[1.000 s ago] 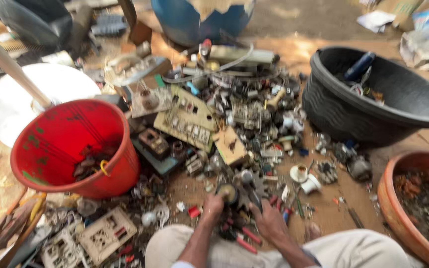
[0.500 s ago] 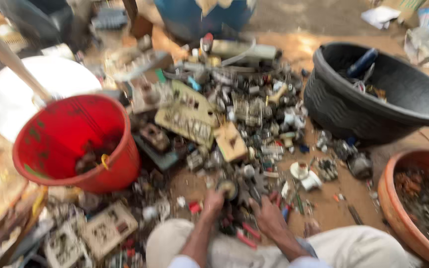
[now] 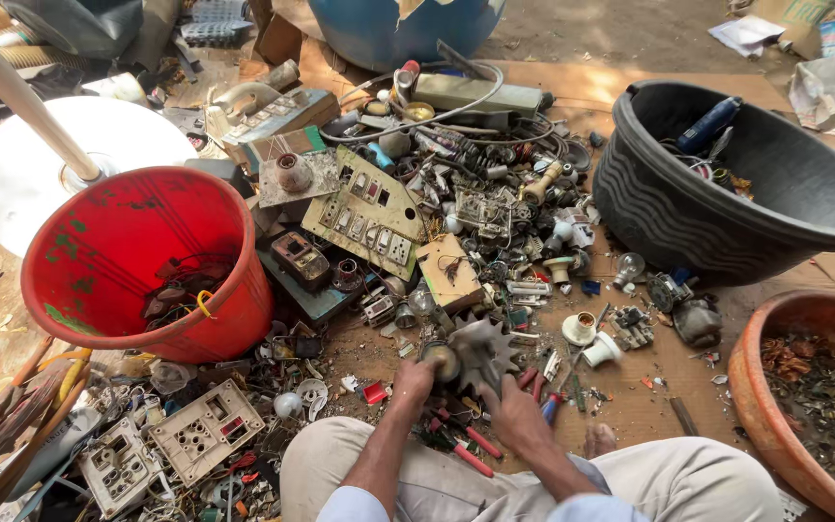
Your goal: The person sits on the ground and uses a hammer to repeatedly strike a cylindrical metal component placed on a gear. The person also uses pliers to adjust the component's position. The task involves breaking down the metal object into smaller pieces amidst a pile of electronic scrap.
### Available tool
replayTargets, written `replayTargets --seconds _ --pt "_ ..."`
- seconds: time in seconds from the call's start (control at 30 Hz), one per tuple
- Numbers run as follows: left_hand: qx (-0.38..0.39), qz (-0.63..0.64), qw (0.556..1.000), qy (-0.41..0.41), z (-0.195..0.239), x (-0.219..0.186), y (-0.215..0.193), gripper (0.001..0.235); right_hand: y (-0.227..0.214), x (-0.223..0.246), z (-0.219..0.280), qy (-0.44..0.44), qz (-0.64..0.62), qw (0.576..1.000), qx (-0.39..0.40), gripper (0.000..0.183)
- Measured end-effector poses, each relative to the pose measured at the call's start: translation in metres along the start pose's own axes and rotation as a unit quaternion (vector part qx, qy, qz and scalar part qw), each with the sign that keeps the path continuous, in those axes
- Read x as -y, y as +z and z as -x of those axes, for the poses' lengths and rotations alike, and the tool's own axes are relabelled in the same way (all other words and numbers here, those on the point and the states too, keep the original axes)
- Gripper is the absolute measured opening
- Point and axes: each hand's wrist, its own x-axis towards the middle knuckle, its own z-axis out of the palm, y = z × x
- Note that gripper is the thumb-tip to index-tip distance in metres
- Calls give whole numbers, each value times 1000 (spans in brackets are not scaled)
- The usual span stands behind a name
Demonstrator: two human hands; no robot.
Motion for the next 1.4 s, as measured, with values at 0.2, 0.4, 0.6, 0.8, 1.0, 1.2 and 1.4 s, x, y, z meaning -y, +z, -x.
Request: replayTargets --seconds 0.2,0.4,0.6,0.8,1.0,1.2,1.4 --pt "-5 -33 999 8 3 -2 -1 33 -39 27 -17 150 -130 980 27 40" --pt "-34 -52 998 -2 11 -10 -6 35 -45 19 -14 4 -422 887 -187 34" --pt "-62 -128 989 44 -26 18 -13 41 8 5 -10 232 -51 951 198 52" --pt "-80 -147 986 1 -16 15 -20 42 -52 46 -18 204 -190 955 99 47" --pt "-42 -36 997 -60 2 4 -20 32 -37 40 -11 14 -235 969 -73 41" --pt "-64 -105 992 -32 -9 0 -30 30 -2 20 -10 179 -33 967 180 45" --pt "-100 -169 980 22 4 -1 -31 37 -56 57 -8 107 -262 959 -6 38"
